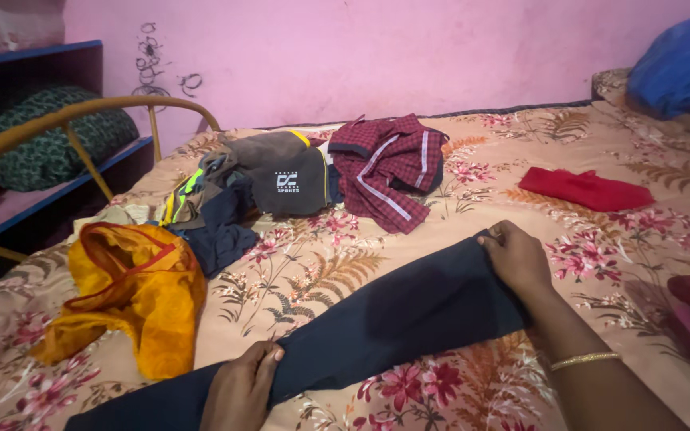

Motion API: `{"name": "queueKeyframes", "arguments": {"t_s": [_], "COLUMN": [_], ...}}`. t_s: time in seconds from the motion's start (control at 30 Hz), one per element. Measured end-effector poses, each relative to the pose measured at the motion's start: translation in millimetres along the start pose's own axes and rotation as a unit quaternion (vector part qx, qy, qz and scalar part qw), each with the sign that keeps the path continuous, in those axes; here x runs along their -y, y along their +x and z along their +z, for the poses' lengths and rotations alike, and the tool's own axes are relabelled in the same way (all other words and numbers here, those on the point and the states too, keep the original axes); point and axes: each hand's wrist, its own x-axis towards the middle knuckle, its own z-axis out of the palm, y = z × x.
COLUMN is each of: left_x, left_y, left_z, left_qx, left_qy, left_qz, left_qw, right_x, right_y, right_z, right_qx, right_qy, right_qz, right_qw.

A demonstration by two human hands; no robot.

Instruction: The person folds a small patterned pouch and places it on a stack of folded clothes. Then the person unfolds and refolds a pair of dark trousers on the bed, smoothing and aligning the legs before folding them into a compact rectangle. Finally, the person picks up a red checkered shirt and begins buttoning it.

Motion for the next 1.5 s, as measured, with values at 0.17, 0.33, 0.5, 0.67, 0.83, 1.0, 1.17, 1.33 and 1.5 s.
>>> {"name": "queueKeyframes", "arguments": {"t_s": [0.17,0.33,0.5,0.67,0.83,1.0,1.17,1.33,1.5], "left_x": [4,-2,-3,-3,-5,-11,-13,-19,-34], "left_y": [3,-1,-9,-17,-24,-32,-34,-34,-28], "left_z": [0,0,-7,-5,-8,-15,-20,-21,-21], "left_qx": [0.009,-0.004,-0.046,-0.122,-0.138,-0.128,-0.086,-0.044,-0.009], "left_qy": [-0.006,-0.018,0.049,0.128,0.129,0.114,0.080,0.085,0.129], "left_qz": [-0.006,-0.008,0.081,0.174,0.217,0.212,0.215,0.171,0.121], "left_qw": [1.000,1.000,0.994,0.969,0.958,0.962,0.969,0.981,0.984], "right_x": [14,6,-5,1,4,-10,-30,-46,-50], "right_y": [-3,-2,3,-2,-18,-27,-21,-24,-46], "right_z": [-1,11,16,2,-10,-17,-59,-78,-57], "right_qx": [0.068,0.092,0.155,0.198,0.196,0.209,0.134,0.158,0.190], "right_qy": [-0.072,-0.131,-0.167,-0.220,-0.203,-0.183,-0.145,-0.163,-0.198], "right_qz": [0.082,0.089,0.060,0.076,0.098,0.093,0.071,0.096,0.161], "right_qw": [0.992,0.983,0.972,0.952,0.954,0.956,0.978,0.969,0.948]}}
